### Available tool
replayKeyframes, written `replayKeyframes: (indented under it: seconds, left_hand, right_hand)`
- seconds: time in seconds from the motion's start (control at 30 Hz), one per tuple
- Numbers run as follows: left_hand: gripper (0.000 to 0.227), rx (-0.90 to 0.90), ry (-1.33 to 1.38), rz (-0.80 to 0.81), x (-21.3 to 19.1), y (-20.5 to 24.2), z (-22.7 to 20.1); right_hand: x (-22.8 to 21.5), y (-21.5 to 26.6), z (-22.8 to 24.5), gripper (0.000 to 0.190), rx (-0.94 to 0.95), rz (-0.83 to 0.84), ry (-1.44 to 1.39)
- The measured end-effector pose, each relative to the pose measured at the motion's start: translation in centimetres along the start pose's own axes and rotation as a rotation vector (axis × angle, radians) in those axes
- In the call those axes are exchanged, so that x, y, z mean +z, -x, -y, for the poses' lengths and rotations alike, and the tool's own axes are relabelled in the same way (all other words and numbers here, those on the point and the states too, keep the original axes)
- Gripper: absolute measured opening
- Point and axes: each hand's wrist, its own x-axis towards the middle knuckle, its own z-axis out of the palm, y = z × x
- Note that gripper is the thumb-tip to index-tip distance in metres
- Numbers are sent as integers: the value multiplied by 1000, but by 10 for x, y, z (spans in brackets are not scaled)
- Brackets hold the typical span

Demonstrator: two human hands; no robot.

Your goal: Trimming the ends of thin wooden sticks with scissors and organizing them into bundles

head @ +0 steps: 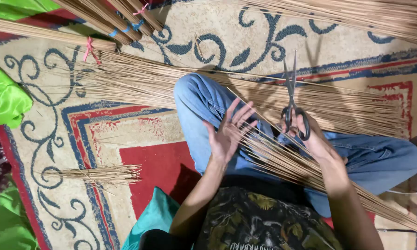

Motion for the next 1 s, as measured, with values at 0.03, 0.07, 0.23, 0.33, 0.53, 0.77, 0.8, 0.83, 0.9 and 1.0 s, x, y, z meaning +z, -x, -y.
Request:
replayKeyframes:
  seconds: [0.03, 0.07, 0.23, 0.33, 0.53, 0.77, 0.8, 0.83, 0.9, 1.0]
  left_hand:
    - [128, 2, -3, 2, -1, 3, 6]
    - [120, 13, -71, 42, -2, 7, 13]
    - [67, 174, -207, -95, -13, -2, 21]
    - [32, 316, -428, -138, -27, -6, 11]
    - [20, 49, -684, -148, -22, 21, -23]
    - [17, 13, -885, 119, -14, 34, -60]
    - [19, -19, -853, 170, -14, 35, -62]
    - [19, -20, -852, 172, -11, 36, -67]
    - [18, -49, -1011, 195, -5, 38, -77]
    - [13, -36, -1080, 125, 3, 41, -78]
  right_hand:
    - [2, 9, -2, 56, -4, 1, -1]
    - [4, 18, -3, 60, -23, -10, -47]
    - [23, 68, -1, 73, -173, -30, -148]
    - [54, 109, -1, 83, -140, -88, -346]
    - [99, 167, 12, 80, 200, 395, -462]
    - [104, 181, -10, 83, 503, 459, -420]
    - [106, 180, -10, 83, 517, 467, -404]
    - [111, 177, -9, 83, 516, 465, -405]
    - [121, 172, -7, 78, 409, 344, -411]
    - [133, 158, 0, 74, 419, 274, -447]
